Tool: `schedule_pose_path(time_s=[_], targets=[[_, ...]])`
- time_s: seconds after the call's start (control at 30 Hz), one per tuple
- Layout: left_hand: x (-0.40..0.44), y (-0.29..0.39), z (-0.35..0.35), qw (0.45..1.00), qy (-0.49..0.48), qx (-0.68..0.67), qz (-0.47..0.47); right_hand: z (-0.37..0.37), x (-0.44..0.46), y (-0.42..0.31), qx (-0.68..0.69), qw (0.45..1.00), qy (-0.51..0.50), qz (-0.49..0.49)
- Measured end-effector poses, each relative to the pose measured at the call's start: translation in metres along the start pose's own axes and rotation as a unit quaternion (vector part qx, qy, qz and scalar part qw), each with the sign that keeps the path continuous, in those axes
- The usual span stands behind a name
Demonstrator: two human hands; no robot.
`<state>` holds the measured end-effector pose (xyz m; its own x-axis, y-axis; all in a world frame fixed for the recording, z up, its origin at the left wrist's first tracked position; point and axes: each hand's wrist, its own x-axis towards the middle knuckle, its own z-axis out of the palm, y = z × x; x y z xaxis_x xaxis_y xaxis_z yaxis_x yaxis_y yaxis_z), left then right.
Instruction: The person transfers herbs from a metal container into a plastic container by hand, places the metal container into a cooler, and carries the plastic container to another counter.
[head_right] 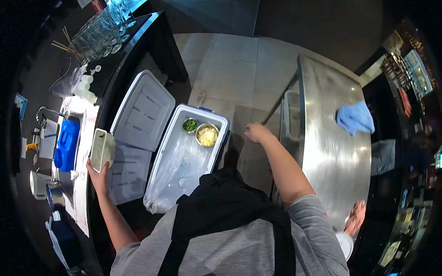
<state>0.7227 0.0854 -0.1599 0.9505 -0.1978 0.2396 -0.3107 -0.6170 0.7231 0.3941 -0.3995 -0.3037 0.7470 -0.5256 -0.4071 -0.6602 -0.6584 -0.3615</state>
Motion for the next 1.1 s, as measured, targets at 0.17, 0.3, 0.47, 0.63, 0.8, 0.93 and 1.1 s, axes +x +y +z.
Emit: schedule_pose_path(time_s=[0.17, 0.3, 0.47, 0.63, 0.8, 0.93, 1.1], targets=[[0.075, 0.067, 0.103, 0.995, -0.072, -0.060, 0.036, -0.075, 0.079, 0.066, 0.019, 1.000, -0.010, -0.019], [0.138, 0.140, 0.176, 0.989, -0.108, -0.069, 0.070, -0.174, 0.089, 0.066, 0.169, 0.981, 0.100, 0.002], [0.219, 0.224, 0.287, 0.978, -0.157, -0.083, 0.107, -0.260, 0.109, 0.102, 0.300, 0.915, 0.268, 0.034], [0.293, 0.303, 0.430, 0.967, -0.194, -0.159, 0.036, -0.344, 0.188, 0.154, 0.230, 0.931, 0.276, 0.066], [0.345, 0.324, 0.575, 0.977, -0.156, -0.142, 0.036, -0.408, 0.321, 0.251, -0.105, 0.975, 0.083, 0.179], [0.357, 0.321, 0.626, 0.974, -0.179, -0.139, 0.026, -0.458, 0.399, 0.300, -0.049, 0.966, -0.029, 0.253], [0.361, 0.348, 0.652, 0.973, -0.184, -0.122, -0.062, -0.558, 0.576, 0.242, -0.192, 0.966, -0.003, 0.176]])
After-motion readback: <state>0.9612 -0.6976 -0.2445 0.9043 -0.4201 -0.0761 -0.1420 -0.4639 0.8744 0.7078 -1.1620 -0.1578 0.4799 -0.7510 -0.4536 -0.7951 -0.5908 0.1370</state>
